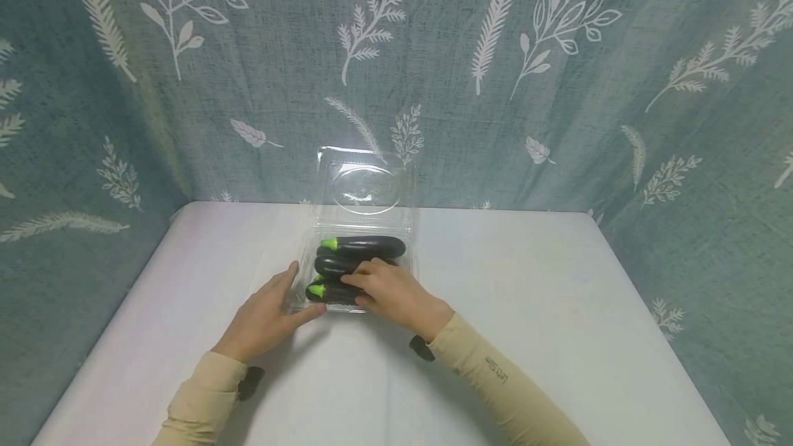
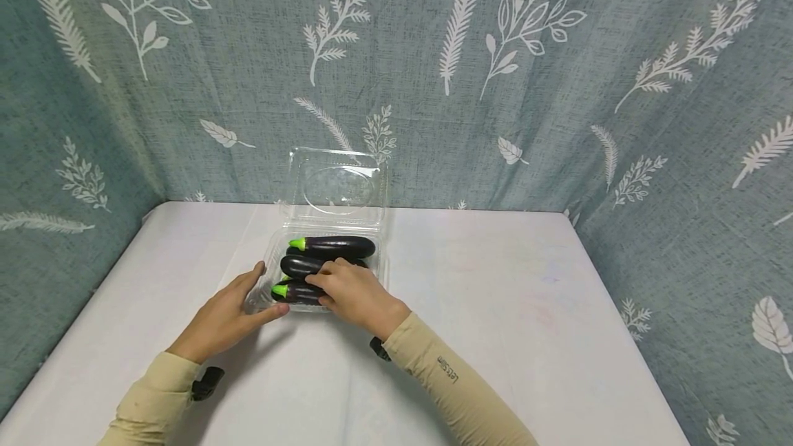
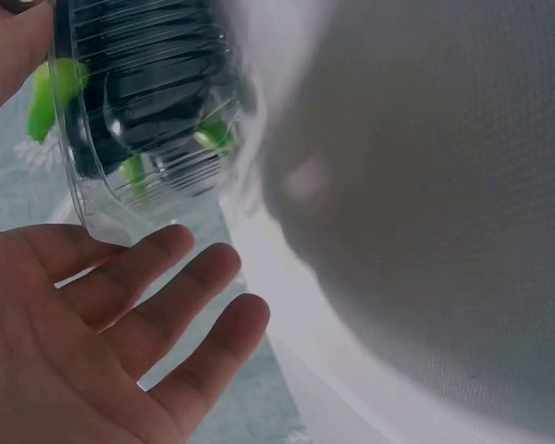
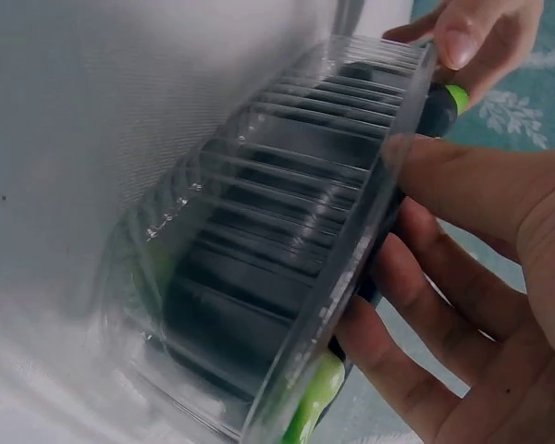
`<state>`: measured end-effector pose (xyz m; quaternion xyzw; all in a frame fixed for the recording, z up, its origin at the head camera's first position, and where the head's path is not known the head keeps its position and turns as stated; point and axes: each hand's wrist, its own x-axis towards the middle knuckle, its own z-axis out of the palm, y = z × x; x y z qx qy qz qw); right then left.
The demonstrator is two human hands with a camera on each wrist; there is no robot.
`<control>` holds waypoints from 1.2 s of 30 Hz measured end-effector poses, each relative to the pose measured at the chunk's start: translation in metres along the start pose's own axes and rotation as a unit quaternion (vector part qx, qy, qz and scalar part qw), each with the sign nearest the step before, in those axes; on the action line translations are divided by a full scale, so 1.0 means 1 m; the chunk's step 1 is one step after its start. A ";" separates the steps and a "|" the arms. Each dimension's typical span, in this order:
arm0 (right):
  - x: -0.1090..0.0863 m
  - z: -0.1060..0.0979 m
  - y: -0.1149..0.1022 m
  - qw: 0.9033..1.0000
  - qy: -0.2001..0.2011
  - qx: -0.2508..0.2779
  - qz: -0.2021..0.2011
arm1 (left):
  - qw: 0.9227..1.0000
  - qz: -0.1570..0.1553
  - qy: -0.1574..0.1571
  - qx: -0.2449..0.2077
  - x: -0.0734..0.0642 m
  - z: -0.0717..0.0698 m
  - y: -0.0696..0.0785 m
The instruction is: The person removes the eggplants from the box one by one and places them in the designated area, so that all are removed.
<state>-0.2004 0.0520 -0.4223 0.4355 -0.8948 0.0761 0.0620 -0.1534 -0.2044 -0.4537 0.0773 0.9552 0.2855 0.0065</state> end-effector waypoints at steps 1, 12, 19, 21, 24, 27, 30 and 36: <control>0.000 0.000 0.000 1.000 -0.001 0.003 0.002 | 1.000 0.000 -0.001 0.000 0.000 0.000 0.000; -0.004 -0.002 0.001 0.999 0.020 0.026 -0.017 | 1.000 0.000 -0.001 0.004 0.001 0.000 0.000; -0.006 -0.003 0.001 0.998 0.016 0.054 -0.011 | 1.000 -0.002 -0.007 0.004 0.003 0.001 -0.001; -0.006 -0.003 0.002 0.998 0.020 0.057 -0.012 | 1.000 -0.001 -0.007 0.005 0.002 0.000 0.000; -0.006 -0.002 0.003 0.998 0.027 0.062 -0.015 | 1.000 -0.001 -0.007 0.005 0.002 0.000 0.001; -0.006 -0.003 0.003 0.997 0.035 0.067 -0.020 | 1.000 -0.003 -0.009 0.005 0.002 0.000 0.001; -0.006 -0.004 0.003 0.996 0.038 0.073 -0.021 | 1.000 -0.005 -0.012 0.003 0.002 0.000 0.000; -0.006 -0.006 0.003 0.995 0.049 0.089 -0.016 | 1.000 -0.007 -0.015 -0.002 0.002 0.001 -0.001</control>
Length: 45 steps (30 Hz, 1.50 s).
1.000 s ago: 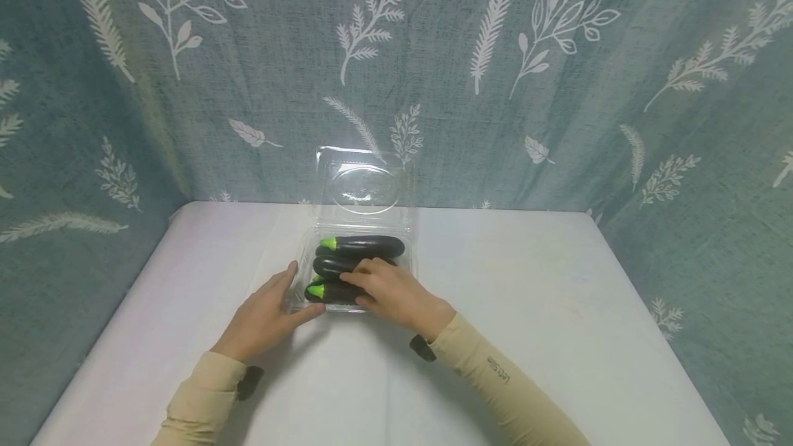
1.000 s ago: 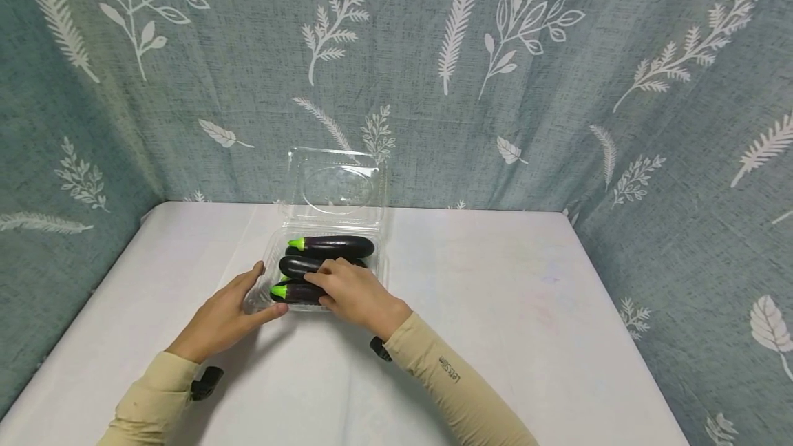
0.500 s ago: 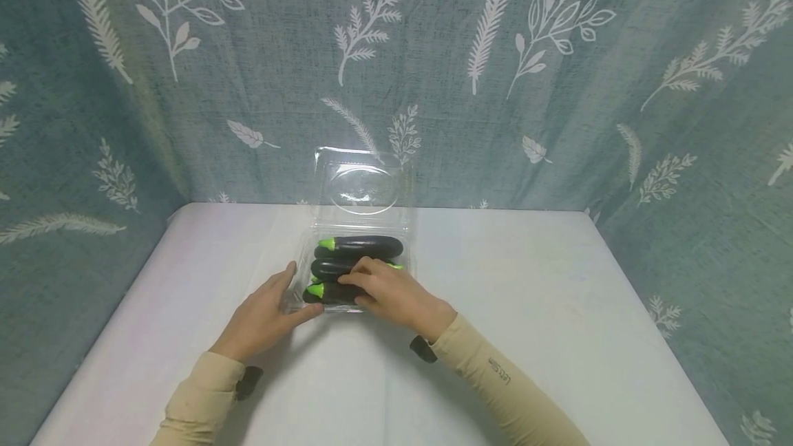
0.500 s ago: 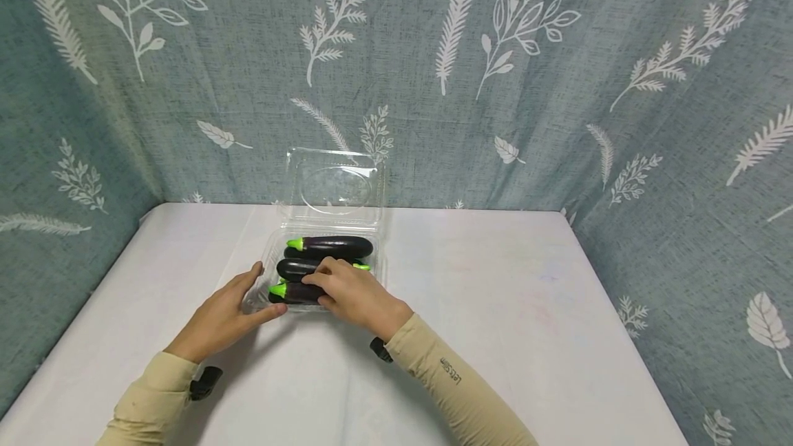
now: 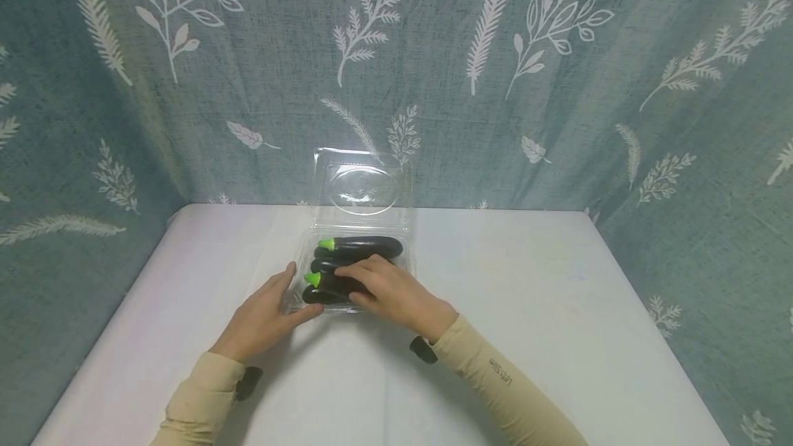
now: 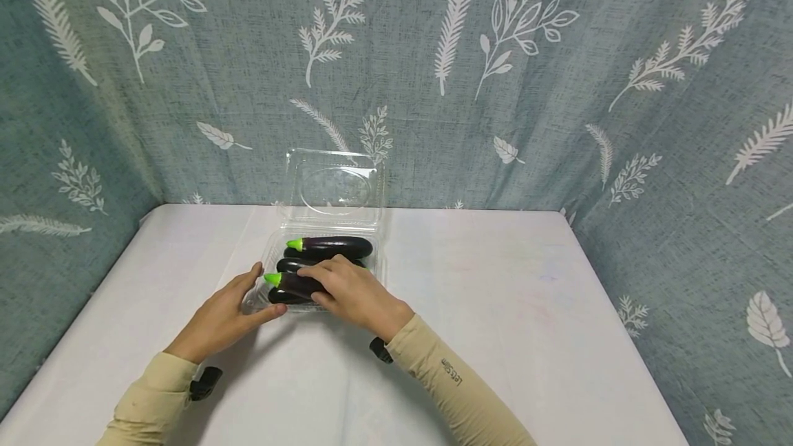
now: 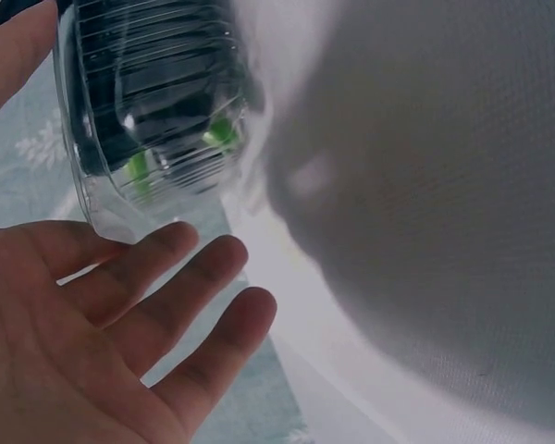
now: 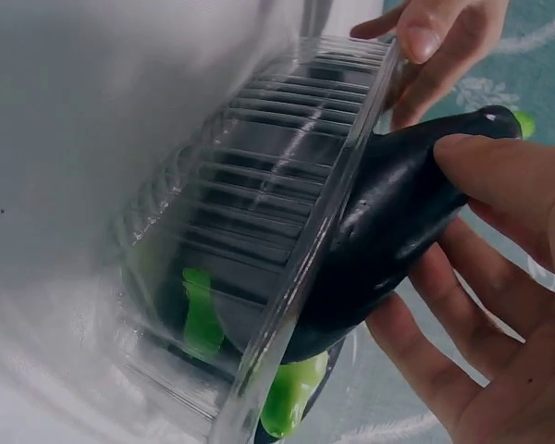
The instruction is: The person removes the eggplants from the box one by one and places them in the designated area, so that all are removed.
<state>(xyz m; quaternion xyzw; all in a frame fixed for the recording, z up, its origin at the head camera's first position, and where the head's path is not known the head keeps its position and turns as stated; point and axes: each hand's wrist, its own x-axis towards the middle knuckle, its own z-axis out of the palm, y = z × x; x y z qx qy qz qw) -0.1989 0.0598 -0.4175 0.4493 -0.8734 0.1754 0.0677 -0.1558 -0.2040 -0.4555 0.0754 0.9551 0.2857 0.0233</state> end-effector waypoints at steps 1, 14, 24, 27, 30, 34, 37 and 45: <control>0.000 -0.001 0.000 1.000 0.004 0.002 -0.001 | 1.000 0.001 0.000 0.000 0.000 0.000 0.000; -0.003 -0.012 0.004 0.995 0.060 0.064 0.036 | 1.000 0.003 0.001 0.006 0.000 -0.002 0.002; -0.006 -0.022 0.013 0.975 0.131 0.171 0.057 | 1.000 0.006 0.002 0.002 -0.001 -0.004 0.005; -0.009 -0.027 0.018 0.966 0.145 0.202 0.071 | 1.000 0.006 0.001 0.002 -0.001 -0.004 0.005; -0.012 -0.031 0.023 0.958 0.157 0.221 0.092 | 1.000 0.004 -0.002 0.001 -0.001 -0.003 0.004; -0.018 -0.036 0.028 0.948 0.171 0.238 0.127 | 1.000 0.004 -0.006 -0.001 -0.002 -0.003 0.003; -0.022 -0.040 0.033 0.940 0.181 0.245 0.152 | 1.000 0.005 -0.008 -0.003 -0.002 -0.002 0.003; -0.035 -0.043 0.046 0.926 0.197 0.258 0.192 | 1.000 0.005 -0.005 -0.001 -0.002 -0.002 0.003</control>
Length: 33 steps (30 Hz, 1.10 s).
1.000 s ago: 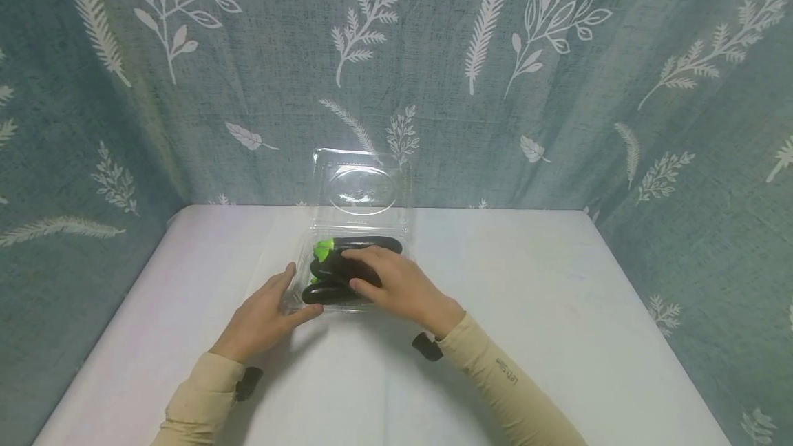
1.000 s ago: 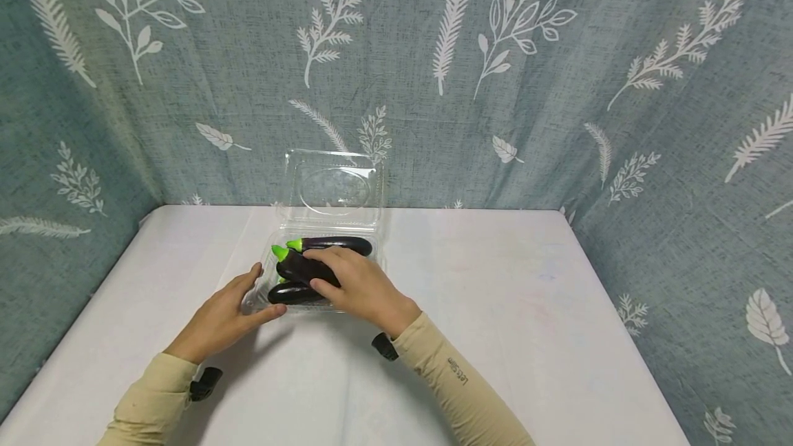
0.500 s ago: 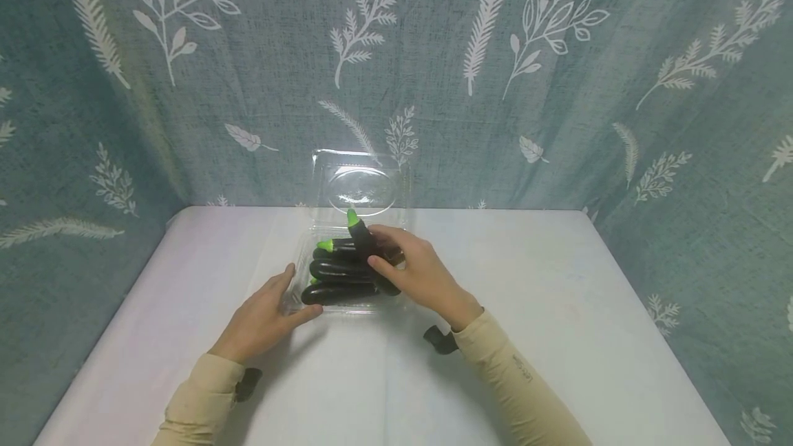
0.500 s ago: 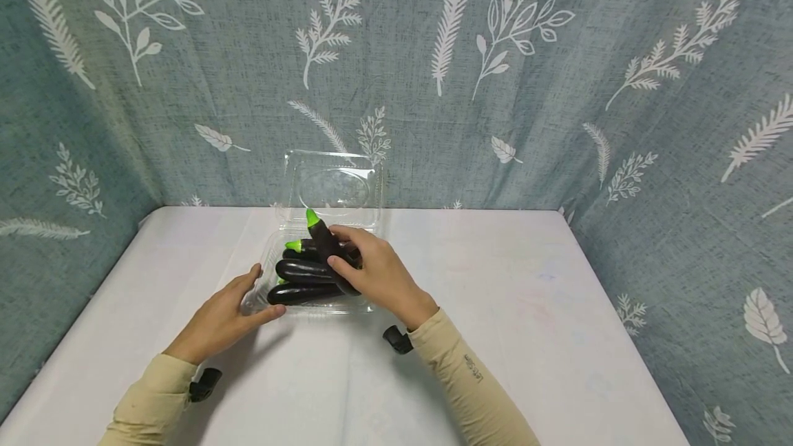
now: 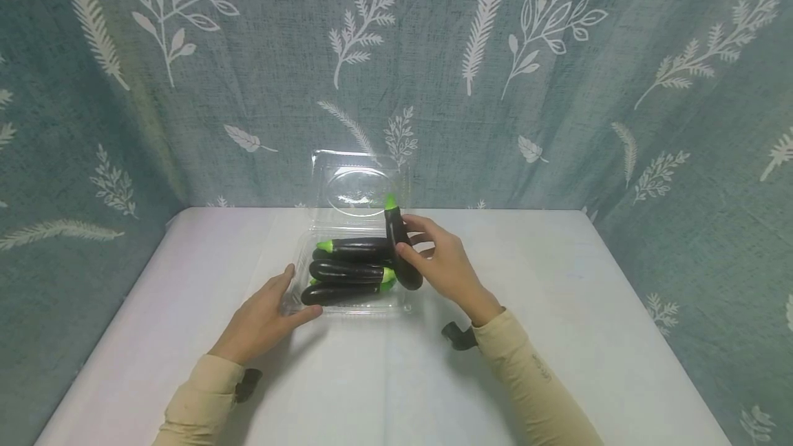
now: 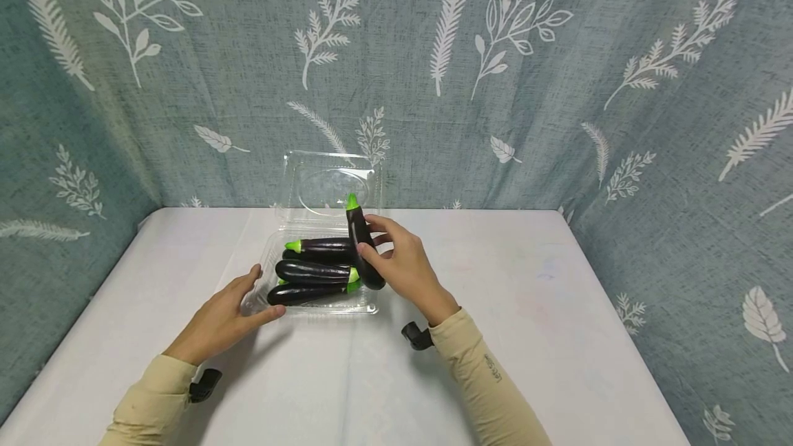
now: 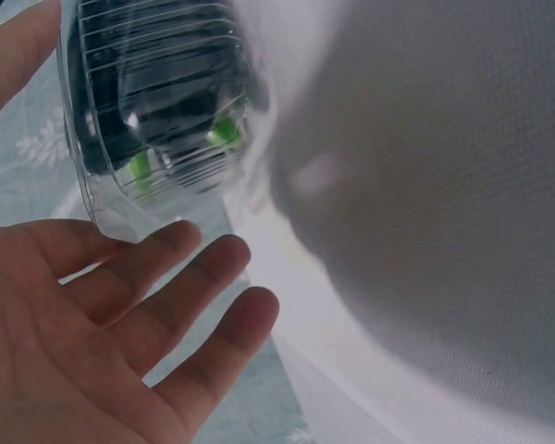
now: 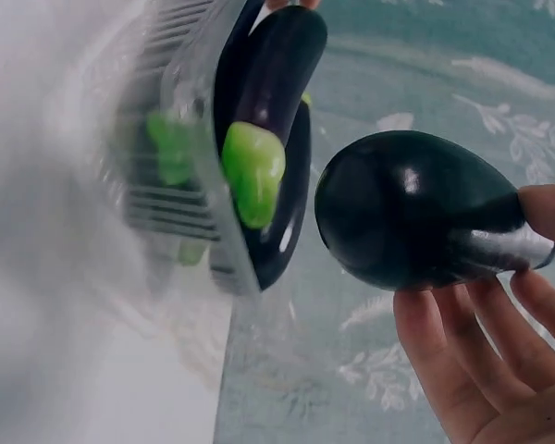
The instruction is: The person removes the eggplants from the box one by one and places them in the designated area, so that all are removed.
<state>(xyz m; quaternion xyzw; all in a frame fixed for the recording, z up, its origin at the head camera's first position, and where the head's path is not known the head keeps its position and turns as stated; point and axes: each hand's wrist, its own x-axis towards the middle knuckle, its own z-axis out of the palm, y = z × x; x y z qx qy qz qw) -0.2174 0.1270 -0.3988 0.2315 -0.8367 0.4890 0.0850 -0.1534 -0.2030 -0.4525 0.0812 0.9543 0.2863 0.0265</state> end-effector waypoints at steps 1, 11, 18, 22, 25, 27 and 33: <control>0.000 -0.002 0.002 1.000 0.003 -0.003 0.000 | 1.000 -0.002 -0.001 -0.001 0.000 0.000 0.000; -0.005 -0.020 0.024 0.998 0.011 -0.057 0.010 | 1.000 -0.006 -0.005 0.000 0.000 0.000 -0.001; -0.008 -0.033 0.040 0.996 0.007 -0.091 0.005 | 1.000 -0.004 -0.007 -0.002 0.000 -0.002 0.000; -0.008 -0.039 0.049 0.993 0.005 -0.115 -0.001 | 1.000 -0.004 -0.008 -0.002 0.000 -0.004 0.001; -0.010 -0.044 0.056 0.991 0.002 -0.131 -0.001 | 1.000 -0.003 -0.009 -0.005 0.000 -0.004 0.001; -0.011 -0.048 0.060 0.989 0.001 -0.148 0.002 | 1.000 -0.003 -0.010 -0.005 0.000 -0.004 0.001; -0.014 -0.057 0.072 0.974 -0.010 -0.223 0.025 | 1.000 -0.008 -0.013 -0.006 0.000 -0.003 0.001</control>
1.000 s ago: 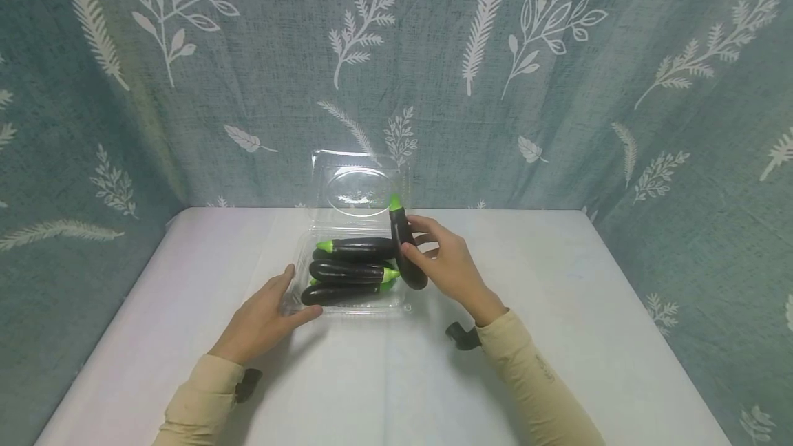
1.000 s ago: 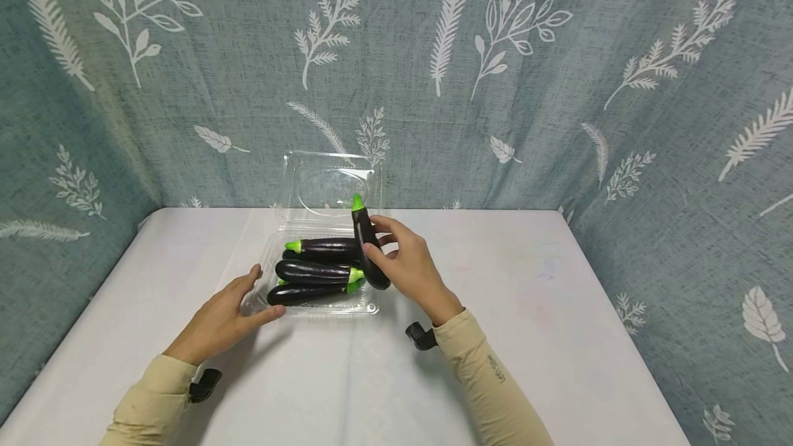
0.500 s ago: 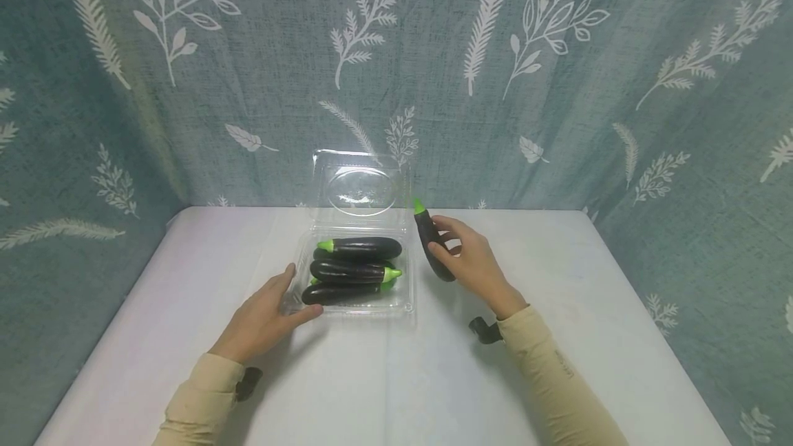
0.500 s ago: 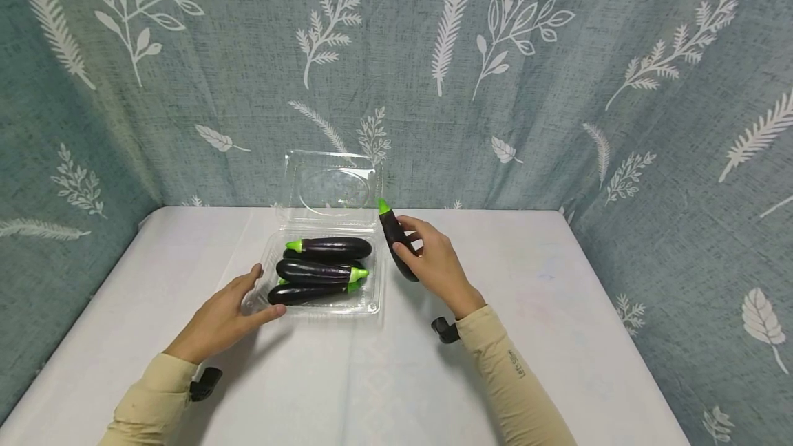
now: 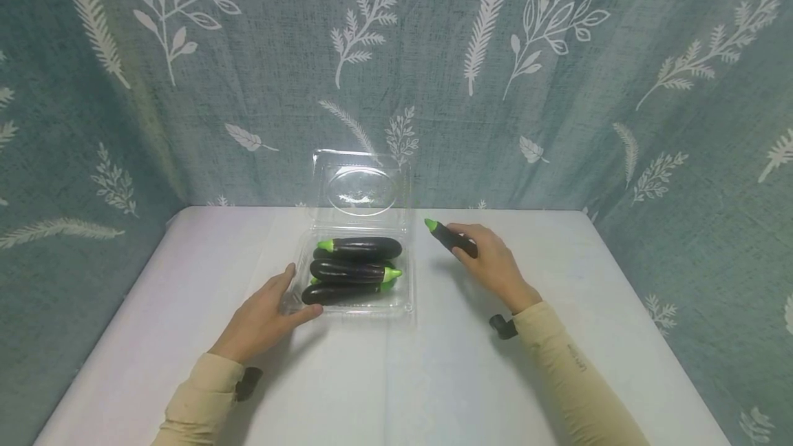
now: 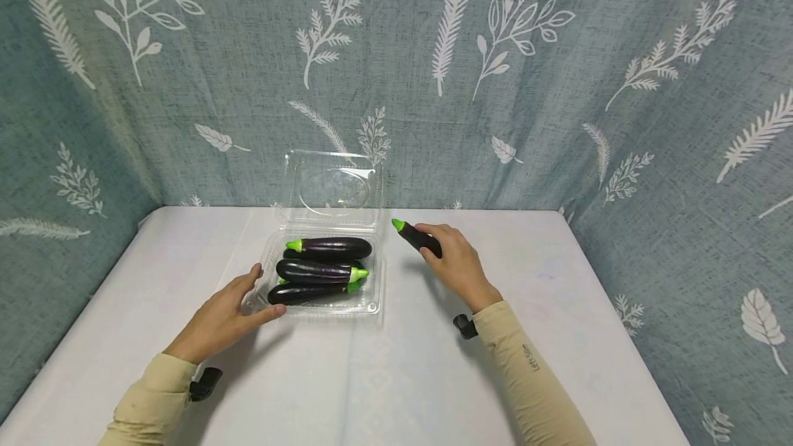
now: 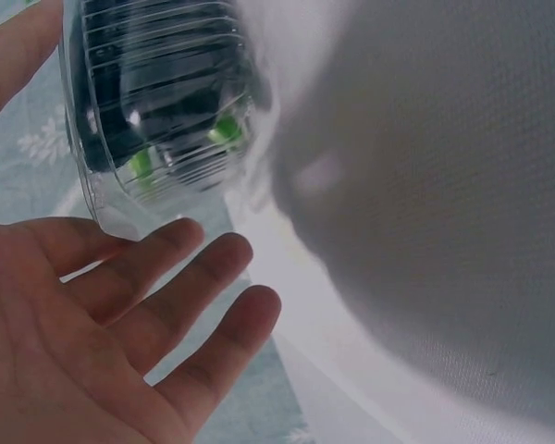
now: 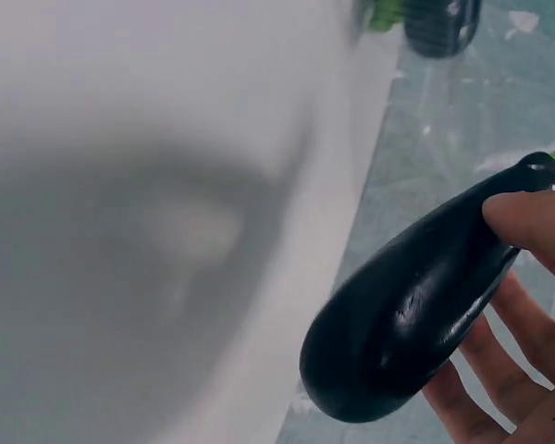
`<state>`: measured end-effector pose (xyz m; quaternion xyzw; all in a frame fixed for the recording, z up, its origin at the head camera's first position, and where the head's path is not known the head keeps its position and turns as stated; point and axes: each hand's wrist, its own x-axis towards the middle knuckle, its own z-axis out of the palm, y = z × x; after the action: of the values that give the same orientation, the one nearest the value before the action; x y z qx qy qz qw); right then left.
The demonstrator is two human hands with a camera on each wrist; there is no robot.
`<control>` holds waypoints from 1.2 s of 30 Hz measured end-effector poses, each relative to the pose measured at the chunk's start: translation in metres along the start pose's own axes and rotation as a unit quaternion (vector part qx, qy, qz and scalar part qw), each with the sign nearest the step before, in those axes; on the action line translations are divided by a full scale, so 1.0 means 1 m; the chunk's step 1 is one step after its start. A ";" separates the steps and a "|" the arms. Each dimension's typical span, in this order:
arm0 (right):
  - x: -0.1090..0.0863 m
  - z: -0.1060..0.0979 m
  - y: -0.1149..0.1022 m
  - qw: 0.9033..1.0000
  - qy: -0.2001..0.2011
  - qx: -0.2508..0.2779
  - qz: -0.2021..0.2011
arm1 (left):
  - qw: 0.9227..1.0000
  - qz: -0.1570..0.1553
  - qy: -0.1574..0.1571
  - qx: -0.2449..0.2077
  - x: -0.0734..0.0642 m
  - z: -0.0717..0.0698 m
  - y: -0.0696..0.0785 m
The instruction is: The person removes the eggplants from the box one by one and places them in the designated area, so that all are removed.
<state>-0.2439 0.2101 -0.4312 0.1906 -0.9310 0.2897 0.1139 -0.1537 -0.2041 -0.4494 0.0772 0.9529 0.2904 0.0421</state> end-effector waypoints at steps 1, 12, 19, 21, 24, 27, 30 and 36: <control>0.000 0.000 0.002 1.000 -0.005 -0.009 0.003 | 1.000 0.000 0.000 0.000 0.000 0.000 0.000; 0.007 0.001 0.021 0.998 -0.054 -0.039 -0.003 | 1.000 -0.004 -0.003 -0.010 0.000 0.001 -0.002; 0.016 0.007 0.031 0.995 -0.080 -0.053 0.003 | 1.000 -0.009 -0.005 -0.012 0.000 0.001 -0.002; 0.018 0.009 0.031 0.995 -0.086 -0.059 0.001 | 1.000 -0.010 -0.004 -0.013 -0.001 0.001 -0.002; 0.018 0.011 0.031 0.993 -0.091 -0.071 -0.008 | 1.000 -0.010 -0.004 -0.015 -0.001 0.001 -0.002; 0.017 0.011 0.031 0.993 -0.092 -0.076 -0.015 | 1.000 -0.007 -0.002 -0.015 -0.001 0.002 -0.001; 0.015 0.011 0.030 0.992 -0.091 -0.080 -0.018 | 1.000 -0.003 0.001 -0.013 -0.001 0.001 0.000; 0.014 0.011 0.025 0.991 -0.096 -0.094 -0.018 | 1.000 -0.002 0.001 -0.009 -0.002 -0.001 0.002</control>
<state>-0.2677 0.2189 -0.4476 0.2229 -0.9571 0.1792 0.0463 -0.1516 -0.2037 -0.4469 0.0747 0.9504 0.2989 0.0419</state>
